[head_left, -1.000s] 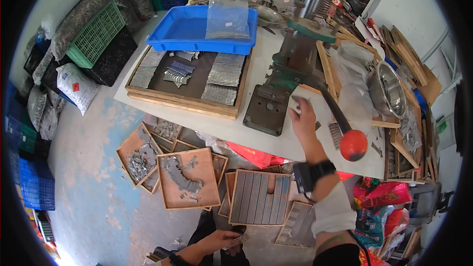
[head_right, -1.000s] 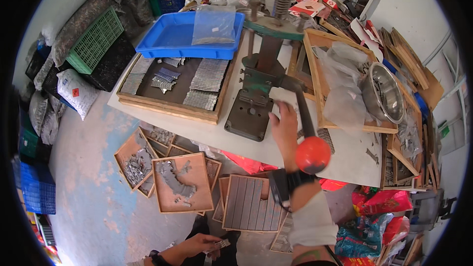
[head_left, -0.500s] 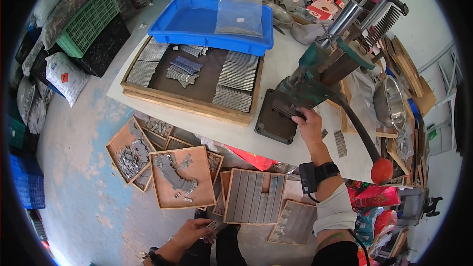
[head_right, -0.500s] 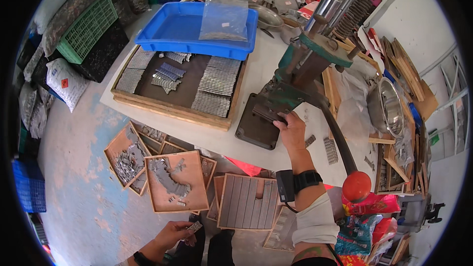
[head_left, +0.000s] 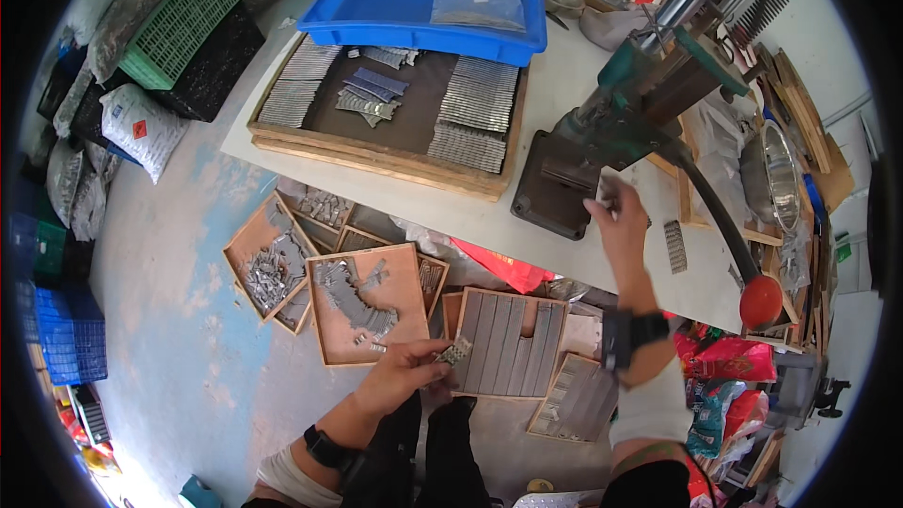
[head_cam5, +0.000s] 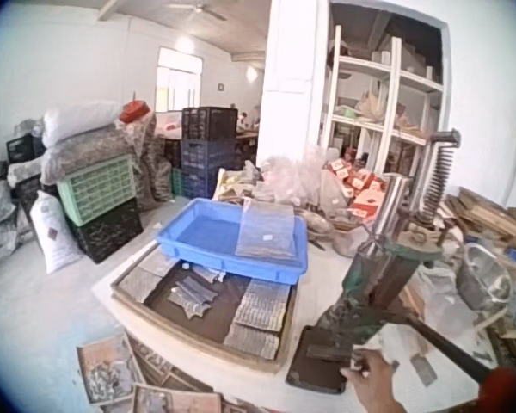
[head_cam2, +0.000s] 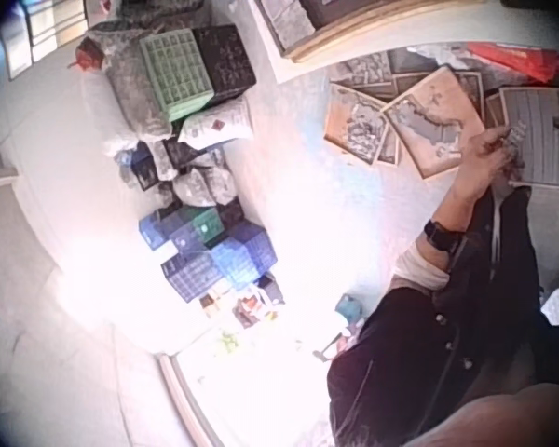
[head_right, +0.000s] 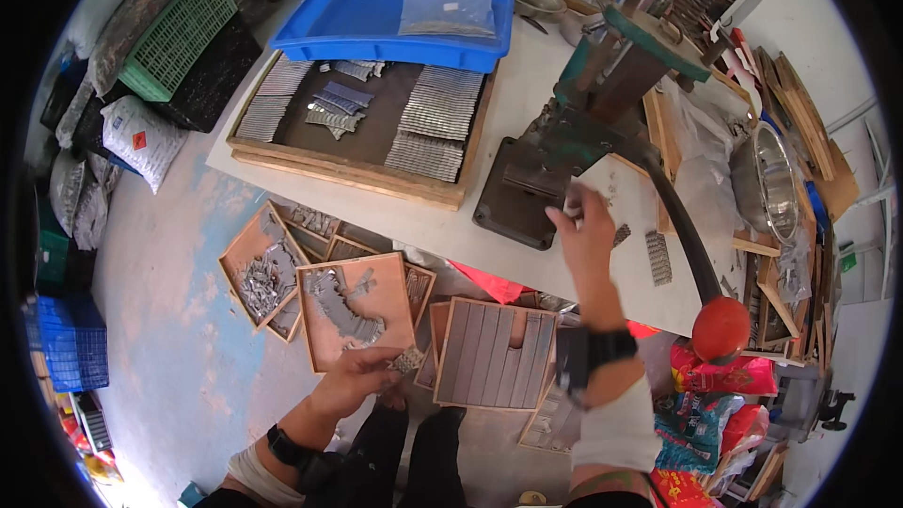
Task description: The recorder organizes small metal parts into groups on a wooden board and then uses a manual press.
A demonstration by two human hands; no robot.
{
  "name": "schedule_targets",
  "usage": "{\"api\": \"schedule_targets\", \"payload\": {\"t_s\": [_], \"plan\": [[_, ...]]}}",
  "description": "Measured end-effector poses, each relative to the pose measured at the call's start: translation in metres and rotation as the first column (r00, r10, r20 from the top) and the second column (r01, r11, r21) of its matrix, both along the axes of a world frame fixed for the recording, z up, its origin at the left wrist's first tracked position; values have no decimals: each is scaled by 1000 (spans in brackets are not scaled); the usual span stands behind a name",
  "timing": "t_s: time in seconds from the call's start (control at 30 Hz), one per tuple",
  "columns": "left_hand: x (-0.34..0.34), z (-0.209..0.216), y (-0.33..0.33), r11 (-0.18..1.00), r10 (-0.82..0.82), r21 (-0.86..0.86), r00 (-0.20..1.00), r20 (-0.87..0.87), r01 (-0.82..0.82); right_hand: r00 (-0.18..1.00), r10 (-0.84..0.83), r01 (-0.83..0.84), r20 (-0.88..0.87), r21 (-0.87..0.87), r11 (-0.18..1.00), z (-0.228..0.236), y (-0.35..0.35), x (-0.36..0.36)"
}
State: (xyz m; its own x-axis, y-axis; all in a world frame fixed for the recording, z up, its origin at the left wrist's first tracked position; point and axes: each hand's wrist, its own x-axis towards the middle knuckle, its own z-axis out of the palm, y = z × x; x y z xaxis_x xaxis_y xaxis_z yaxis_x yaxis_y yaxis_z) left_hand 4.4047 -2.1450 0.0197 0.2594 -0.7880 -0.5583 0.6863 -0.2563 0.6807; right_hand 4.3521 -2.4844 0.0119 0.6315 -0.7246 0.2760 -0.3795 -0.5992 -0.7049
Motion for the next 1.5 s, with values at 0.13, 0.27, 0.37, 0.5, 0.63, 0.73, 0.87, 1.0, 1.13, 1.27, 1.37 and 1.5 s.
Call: {"api": "schedule_targets", "payload": {"t_s": [0.13,0.27,0.37,0.5,0.63,0.73,0.87,1.0,1.13,1.27,1.37,1.5], "plan": [[13,7,-7,997,-55,-53,997,56,58,955,296,-231,-8,606,761,7,105,-36],[14,26,-6,993,-83,-82,995,61,88,884,402,-378,239,871,313,24,164,-45],[18,44,-4,985,-155,-58,983,101,161,852,474,-415,221,837,356,49,171,-42],[22,64,2,977,-150,-143,987,48,156,895,392,-386,213,809,443,67,169,-43],[27,83,16,971,-64,-236,988,-139,30,917,333,-342,221,866,365,95,174,-43],[26,97,27,943,-82,-331,985,-151,27,909,322,-375,263,853,362,113,183,-47],[25,123,34,923,-75,-384,992,-102,31,911,309,-383,274,841,383,136,192,-49],[24,136,38,909,-47,-417,997,-63,17,911,328,-383,248,803,457,166,201,-50],[14,139,37,946,111,-312,993,51,-90,898,369,-413,240,753,513,181,209,-49],[13,142,33,946,156,-313,969,189,-91,901,341,-414,267,762,499,181,212,-51],[17,151,31,958,157,-269,965,212,-97,895,304,-433,326,800,415,177,211,-49],[22,144,30,950,181,-294,953,243,-106,897,283,-436,339,784,443,180,215,-42]]}}
